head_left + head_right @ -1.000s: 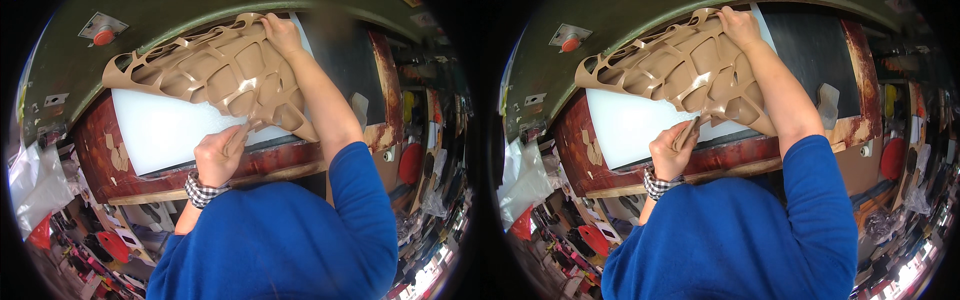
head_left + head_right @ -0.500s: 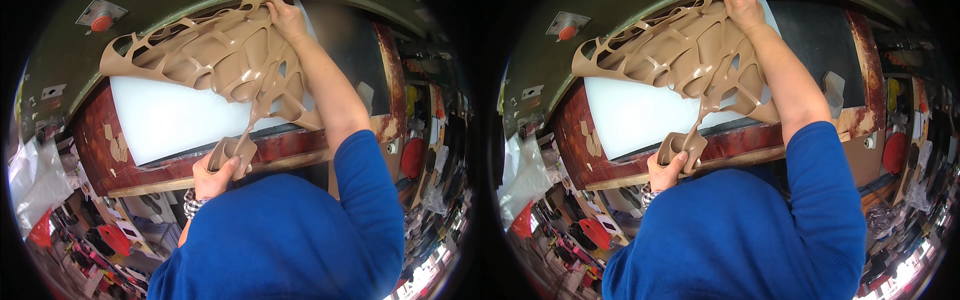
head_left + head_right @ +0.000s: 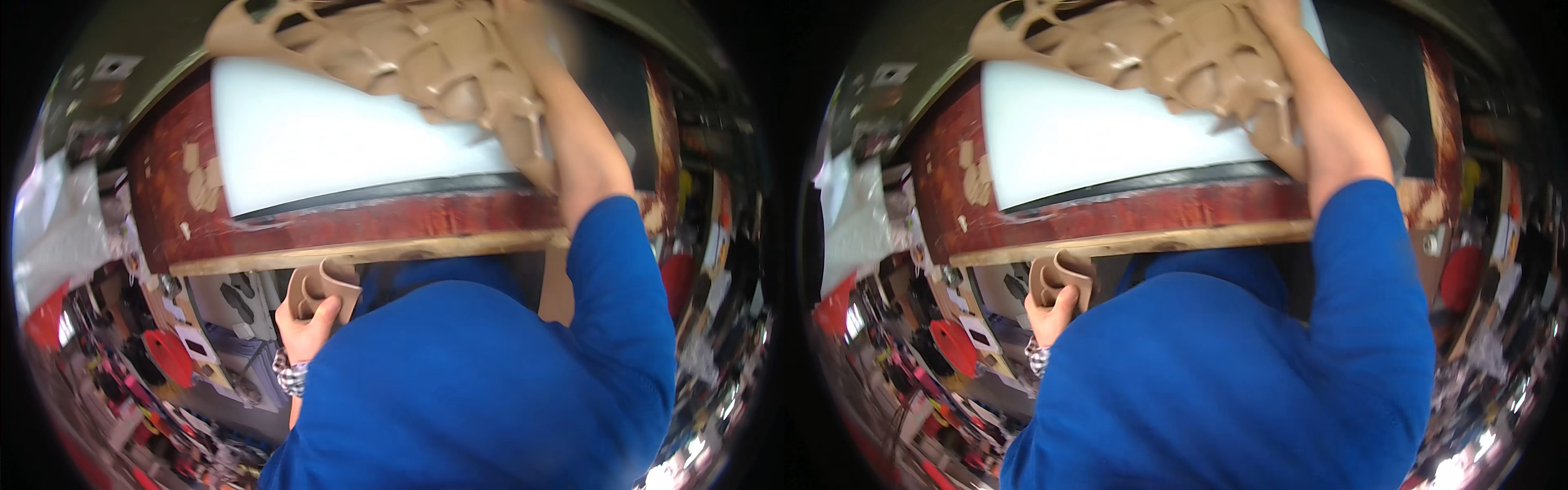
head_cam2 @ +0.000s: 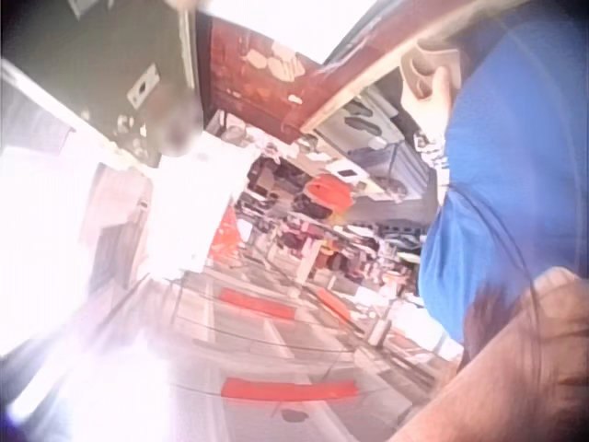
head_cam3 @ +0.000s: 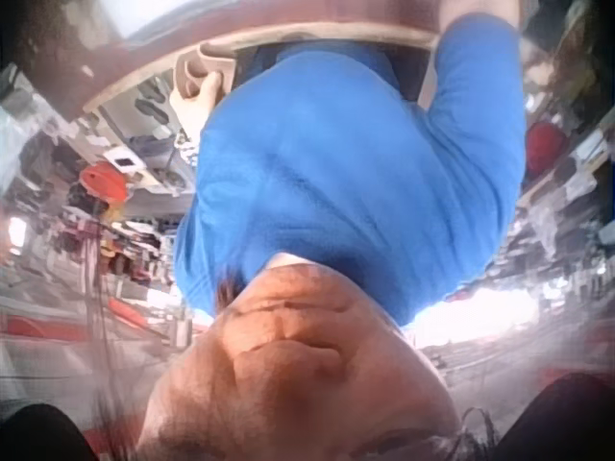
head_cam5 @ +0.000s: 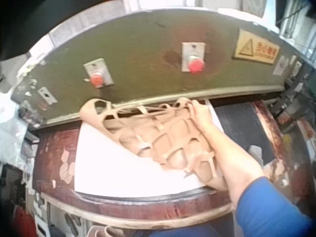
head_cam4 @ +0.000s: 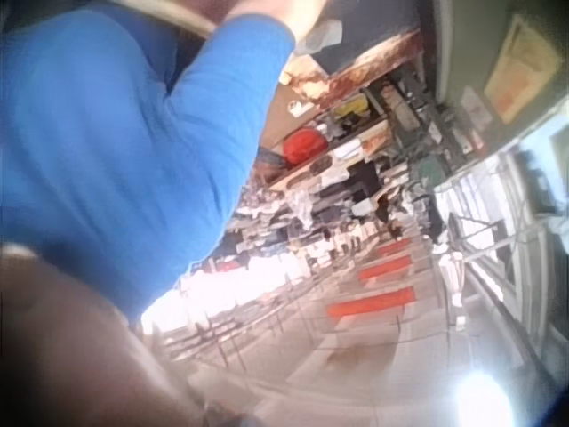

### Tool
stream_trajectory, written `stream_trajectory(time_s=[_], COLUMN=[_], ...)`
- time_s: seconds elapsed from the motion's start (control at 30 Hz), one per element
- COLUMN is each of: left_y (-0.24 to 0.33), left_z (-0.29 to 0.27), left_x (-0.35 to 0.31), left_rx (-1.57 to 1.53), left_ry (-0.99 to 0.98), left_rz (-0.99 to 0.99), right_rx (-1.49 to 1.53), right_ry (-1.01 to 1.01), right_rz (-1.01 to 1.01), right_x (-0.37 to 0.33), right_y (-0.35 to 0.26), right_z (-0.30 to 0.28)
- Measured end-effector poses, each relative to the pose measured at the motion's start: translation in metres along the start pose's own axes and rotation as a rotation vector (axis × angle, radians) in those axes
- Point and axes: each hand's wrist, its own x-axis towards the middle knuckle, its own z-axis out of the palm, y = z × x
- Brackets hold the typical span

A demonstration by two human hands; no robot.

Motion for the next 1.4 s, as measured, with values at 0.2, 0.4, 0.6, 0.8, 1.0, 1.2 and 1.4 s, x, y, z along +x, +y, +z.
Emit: stream_trajectory(time_s=[0.2, 0.4, 0.6, 0.8, 1.0, 1.2, 1.4], left_y=[-0.041, -0.052, -0.063, -0.023, -0.004, -0.034, -0.04], left_z=[-0.031, -0.126, -0.189, 0.017, 0.161, 0.162, 0.125], left_x=[0.019, 0.1, 0.227, 0.204, 0.209, 0.217, 0.174], left_rx=[0.158, 0.786, 1.416, 0.921, 0.741, 0.953, -0.222], left_ry=[0.139, 0.617, 0.874, 0.236, 0.205, 0.032, -0.613], left_rz=[0.34, 0.754, 0.146, 1.263, 1.169, 0.969, -0.058], right_rx=[-0.103, 0.144, 0.09, -0.209, -0.244, -0.108, -0.215], right_ry=[-0.157, -0.044, -0.05, 0.065, 0.042, 0.036, 0.14], right_rz=[-0.003, -0.25, -0.487, -0.738, -0.724, -0.691, -0.67], right_x=[0.005, 0.061, 0.118, 0.146, 0.156, 0.162, 0.162], right_y=[-0.028, -0.099, -0.176, -0.208, -0.2, -0.164, -0.11], right_z=[-0.04, -0.134, -0.218, -0.216, -0.205, -0.182, -0.14])
